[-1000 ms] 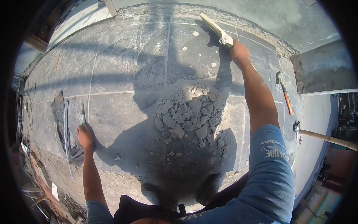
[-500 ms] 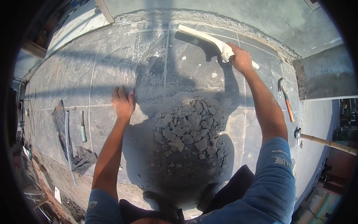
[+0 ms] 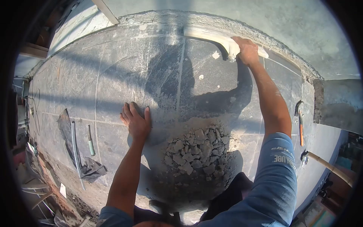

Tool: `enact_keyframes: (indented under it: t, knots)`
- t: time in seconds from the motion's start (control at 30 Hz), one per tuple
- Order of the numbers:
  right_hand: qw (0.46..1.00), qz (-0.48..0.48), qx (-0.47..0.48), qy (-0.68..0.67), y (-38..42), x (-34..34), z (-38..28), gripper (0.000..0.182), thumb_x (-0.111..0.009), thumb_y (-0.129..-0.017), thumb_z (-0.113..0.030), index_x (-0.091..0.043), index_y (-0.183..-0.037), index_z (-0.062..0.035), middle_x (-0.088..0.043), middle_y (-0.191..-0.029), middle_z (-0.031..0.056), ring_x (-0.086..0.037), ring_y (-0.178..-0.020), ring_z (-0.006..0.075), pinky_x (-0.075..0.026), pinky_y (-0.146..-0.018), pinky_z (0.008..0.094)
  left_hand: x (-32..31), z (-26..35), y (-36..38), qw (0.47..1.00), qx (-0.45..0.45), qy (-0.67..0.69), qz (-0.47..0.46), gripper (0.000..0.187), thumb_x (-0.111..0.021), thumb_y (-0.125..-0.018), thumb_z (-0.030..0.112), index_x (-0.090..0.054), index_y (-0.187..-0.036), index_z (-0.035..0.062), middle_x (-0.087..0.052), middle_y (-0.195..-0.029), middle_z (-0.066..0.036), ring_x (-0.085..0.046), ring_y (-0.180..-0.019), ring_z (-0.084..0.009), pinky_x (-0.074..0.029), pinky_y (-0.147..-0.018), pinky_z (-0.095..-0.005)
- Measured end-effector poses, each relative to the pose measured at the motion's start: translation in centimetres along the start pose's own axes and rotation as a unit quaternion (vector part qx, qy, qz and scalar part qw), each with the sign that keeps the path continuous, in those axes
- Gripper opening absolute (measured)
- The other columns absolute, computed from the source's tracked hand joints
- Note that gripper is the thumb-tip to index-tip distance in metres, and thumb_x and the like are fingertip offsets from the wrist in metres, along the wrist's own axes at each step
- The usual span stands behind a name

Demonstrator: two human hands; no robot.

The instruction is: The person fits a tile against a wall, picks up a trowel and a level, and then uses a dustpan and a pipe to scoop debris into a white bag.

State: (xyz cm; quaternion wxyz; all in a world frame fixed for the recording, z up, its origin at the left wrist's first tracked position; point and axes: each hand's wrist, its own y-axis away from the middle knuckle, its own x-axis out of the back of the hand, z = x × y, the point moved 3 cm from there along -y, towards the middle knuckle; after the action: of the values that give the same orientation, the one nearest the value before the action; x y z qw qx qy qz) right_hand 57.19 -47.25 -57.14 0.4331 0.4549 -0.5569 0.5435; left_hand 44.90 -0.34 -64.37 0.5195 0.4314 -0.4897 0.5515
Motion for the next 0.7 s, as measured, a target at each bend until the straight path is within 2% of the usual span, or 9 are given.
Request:
enact_keyframes:
  t: [0.1, 0.17, 0.3, 0.43, 0.5, 0.57, 0.6, 0.67, 0.7]
  knots:
    - [0.992, -0.083, 0.094, 0.000, -2.4, 0.6, -3.9, 0.048, -0.057, -0.081, -0.012, -0.054, -0.127, -0.0251, -0.060, -0.122, 0.0023, -0.054, -0.114, 0.0261, -0.041, -0.094, 0.0458, 0.7, 0.4, 0.0, 0.999, 0.000, 0.025, 0.020, 0.068, -0.050, -0.089, 0.045, -0.033, -0.134, -0.0040, -0.030, -0.139, -0.027, -0.024, -0.133, -0.0416, -0.014, -0.109, -0.0566]
    - [0.996, -0.036, 0.085, 0.019, -4.3, 1.8, -5.3, 0.050, -0.057, -0.081, -0.012, -0.052, -0.129, -0.0247, -0.060, -0.122, 0.0051, -0.055, -0.113, 0.0272, -0.043, -0.092, 0.0469, 0.8, 0.5, -0.2, 1.000, 0.006, 0.022, 0.016, 0.068, -0.050, -0.089, 0.045, -0.033, -0.134, -0.0036, -0.029, -0.139, -0.027, -0.024, -0.133, -0.0415, -0.013, -0.110, -0.0565]
    - [0.994, -0.104, -0.019, 0.016, -7.3, 0.6, -6.1, 0.057, -0.058, -0.078, -0.010, -0.048, -0.132, -0.0256, -0.064, -0.112, 0.0115, -0.060, -0.101, 0.0341, -0.046, -0.087, 0.0459, 0.7, 0.2, -0.1, 0.999, 0.010, 0.029, 0.009, 0.069, -0.050, -0.089, 0.047, -0.033, -0.135, -0.0025, -0.029, -0.140, -0.027, -0.023, -0.134, -0.0410, -0.013, -0.110, -0.0564]
    - [0.971, -0.190, 0.098, -0.104, -2.5, 2.6, -8.3, 0.057, -0.057, -0.075, -0.004, -0.053, -0.129, -0.0231, -0.064, -0.110, 0.0127, -0.061, -0.100, 0.0338, -0.048, -0.086, 0.0431, 0.6, 0.0, -0.1, 1.000, 0.014, 0.028, 0.003, 0.071, -0.047, -0.089, 0.052, -0.032, -0.136, 0.0003, -0.029, -0.141, -0.026, -0.024, -0.134, -0.0409, -0.011, -0.110, -0.0576]
    - [0.962, -0.221, 0.141, -0.077, -1.2, 5.0, -9.6, 0.055, -0.058, -0.076, -0.003, -0.054, -0.127, -0.0237, -0.065, -0.109, 0.0123, -0.062, -0.098, 0.0326, -0.049, -0.085, 0.0425, 0.6, 0.2, -0.1, 0.999, 0.018, 0.031, 0.001, 0.071, -0.046, -0.089, 0.052, -0.032, -0.136, 0.0003, -0.029, -0.141, -0.026, -0.023, -0.135, -0.0405, -0.011, -0.111, -0.0572]
    - [0.976, -0.157, 0.121, -0.094, -3.2, 5.5, -10.0, 0.053, -0.057, -0.077, -0.004, -0.054, -0.126, -0.0238, -0.066, -0.106, 0.0118, -0.062, -0.096, 0.0327, -0.049, -0.083, 0.0434, 0.7, -0.1, 0.1, 0.999, 0.024, 0.027, 0.000, 0.071, -0.046, -0.089, 0.053, -0.032, -0.136, 0.0004, -0.029, -0.141, -0.026, -0.023, -0.135, -0.0400, -0.010, -0.111, -0.0568]
    - [0.979, -0.178, 0.055, -0.084, -5.3, 4.8, -10.4, 0.054, -0.057, -0.078, -0.004, -0.052, -0.128, -0.0244, -0.066, -0.103, 0.0124, -0.063, -0.093, 0.0332, -0.050, -0.081, 0.0441, 0.7, -0.1, 0.0, 0.999, 0.024, 0.029, 0.000, 0.072, -0.045, -0.089, 0.053, -0.032, -0.136, 0.0004, -0.028, -0.141, -0.026, -0.022, -0.135, -0.0398, -0.010, -0.111, -0.0565]
    - [0.993, -0.096, 0.040, -0.052, -9.5, 2.3, -12.4, 0.047, -0.055, -0.084, -0.012, -0.050, -0.129, -0.0237, -0.067, -0.102, 0.0137, -0.064, -0.094, 0.0320, -0.050, -0.080, 0.0436, 0.6, 0.0, 0.0, 0.999, 0.025, 0.029, -0.006, 0.072, -0.044, -0.090, 0.054, -0.031, -0.137, 0.0004, -0.028, -0.141, -0.026, -0.020, -0.136, -0.0392, -0.009, -0.112, -0.0557]
    - [0.992, -0.117, 0.015, -0.049, -10.8, 1.7, -15.0, 0.045, -0.054, -0.084, -0.013, -0.051, -0.128, -0.0225, -0.067, -0.102, 0.0135, -0.064, -0.094, 0.0321, -0.050, -0.081, 0.0435, 0.6, -0.1, -0.2, 0.999, 0.025, 0.023, -0.001, 0.072, -0.044, -0.090, 0.054, -0.031, -0.137, 0.0004, -0.028, -0.141, -0.026, -0.020, -0.136, -0.0392, -0.009, -0.112, -0.0557]
